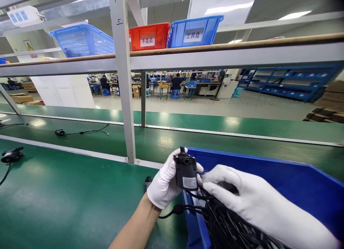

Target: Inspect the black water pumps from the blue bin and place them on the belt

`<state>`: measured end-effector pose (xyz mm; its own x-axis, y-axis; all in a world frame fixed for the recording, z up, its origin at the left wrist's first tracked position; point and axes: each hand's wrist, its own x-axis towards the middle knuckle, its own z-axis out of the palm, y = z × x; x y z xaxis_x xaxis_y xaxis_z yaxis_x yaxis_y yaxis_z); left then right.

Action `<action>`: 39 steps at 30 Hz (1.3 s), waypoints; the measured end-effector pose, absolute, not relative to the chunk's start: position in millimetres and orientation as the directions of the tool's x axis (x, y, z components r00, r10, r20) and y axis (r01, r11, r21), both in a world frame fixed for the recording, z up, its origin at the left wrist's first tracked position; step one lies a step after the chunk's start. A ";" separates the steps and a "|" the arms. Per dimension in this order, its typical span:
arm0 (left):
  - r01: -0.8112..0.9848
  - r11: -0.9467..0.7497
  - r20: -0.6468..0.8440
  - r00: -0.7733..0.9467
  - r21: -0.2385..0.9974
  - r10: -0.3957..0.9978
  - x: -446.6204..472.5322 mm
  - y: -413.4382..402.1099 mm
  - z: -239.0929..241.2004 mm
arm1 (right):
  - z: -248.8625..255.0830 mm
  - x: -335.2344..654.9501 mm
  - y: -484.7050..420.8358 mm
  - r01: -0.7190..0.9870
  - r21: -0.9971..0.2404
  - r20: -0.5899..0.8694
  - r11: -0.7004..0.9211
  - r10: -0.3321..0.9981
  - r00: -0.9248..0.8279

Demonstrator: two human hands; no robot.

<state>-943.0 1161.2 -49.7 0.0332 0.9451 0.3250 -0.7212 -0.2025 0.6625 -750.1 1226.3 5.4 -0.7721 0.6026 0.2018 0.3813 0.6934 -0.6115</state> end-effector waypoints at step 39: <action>0.071 -0.408 0.412 -0.253 0.910 0.875 -946.7 1201.0 20.2 | 50.5 -763.9 1273.3 0.397 -0.624 0.320 0.673 0.684 -0.655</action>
<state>-946.7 1201.0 20.2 -0.2533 0.8752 0.4121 0.0713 -0.4080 0.9102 -763.9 1273.3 50.5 -0.6552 0.6842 0.3203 0.3974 0.6727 -0.6242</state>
